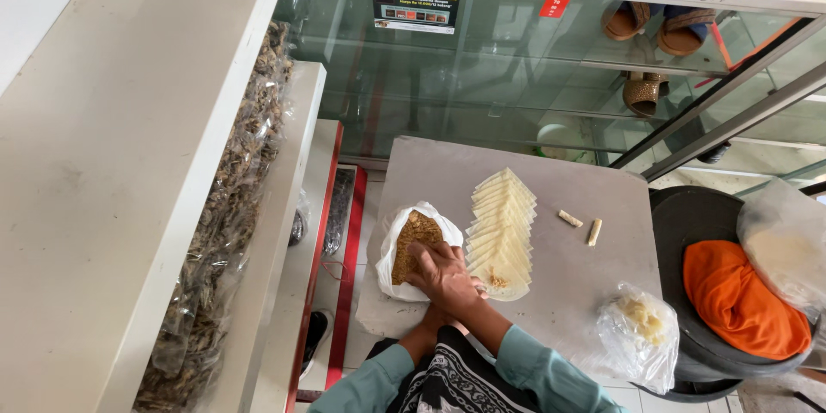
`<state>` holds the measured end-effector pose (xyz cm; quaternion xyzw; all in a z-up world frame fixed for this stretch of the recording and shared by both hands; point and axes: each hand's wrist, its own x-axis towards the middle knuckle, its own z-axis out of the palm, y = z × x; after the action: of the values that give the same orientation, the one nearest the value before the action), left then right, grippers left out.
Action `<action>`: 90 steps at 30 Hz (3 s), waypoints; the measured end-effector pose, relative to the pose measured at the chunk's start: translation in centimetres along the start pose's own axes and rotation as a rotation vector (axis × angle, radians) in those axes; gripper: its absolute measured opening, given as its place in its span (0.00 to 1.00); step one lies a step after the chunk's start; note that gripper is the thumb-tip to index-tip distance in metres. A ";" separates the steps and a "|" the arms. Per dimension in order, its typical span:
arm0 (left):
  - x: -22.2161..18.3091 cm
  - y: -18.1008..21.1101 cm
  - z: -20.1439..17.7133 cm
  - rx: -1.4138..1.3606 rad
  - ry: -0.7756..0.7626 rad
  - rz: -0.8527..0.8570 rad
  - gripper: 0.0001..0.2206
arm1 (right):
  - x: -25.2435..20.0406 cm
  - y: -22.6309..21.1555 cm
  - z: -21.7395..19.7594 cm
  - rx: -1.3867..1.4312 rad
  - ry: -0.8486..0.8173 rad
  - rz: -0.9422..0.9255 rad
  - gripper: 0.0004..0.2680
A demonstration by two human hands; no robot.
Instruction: The person prepares snacks by placing a small amount of filling from a bag onto square wrappers and rolling them into cylinders.
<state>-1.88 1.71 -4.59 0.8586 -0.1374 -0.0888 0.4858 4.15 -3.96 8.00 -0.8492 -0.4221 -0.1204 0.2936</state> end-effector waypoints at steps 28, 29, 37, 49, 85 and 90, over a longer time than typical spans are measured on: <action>0.5 4.8 -2.4 0.223 0.236 0.232 0.06 | -4.8 6.9 -7.5 0.558 0.114 1.022 0.19; 0.5 5.1 -2.6 0.218 0.240 0.229 0.07 | -5.8 7.4 -7.2 0.473 0.086 1.002 0.18; 0.5 6.1 -3.1 0.202 0.237 0.192 0.07 | -10.8 8.2 -5.0 -0.096 0.066 0.611 0.12; 0.2 6.4 -3.1 0.196 0.272 0.152 0.10 | -11.3 8.4 -4.9 -0.011 0.137 0.643 0.13; 2.9 6.0 -1.5 0.027 0.400 -0.090 0.19 | -13.6 7.4 -5.8 -0.203 0.058 0.873 0.13; 3.0 5.3 -1.0 0.009 0.423 -0.045 0.18 | -13.5 6.9 -6.0 -0.133 0.110 0.810 0.12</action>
<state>0.47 -1.03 0.42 0.8631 -0.0137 0.0831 0.4979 1.53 -19.57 3.98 -0.9561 -0.0288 -0.0676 0.2838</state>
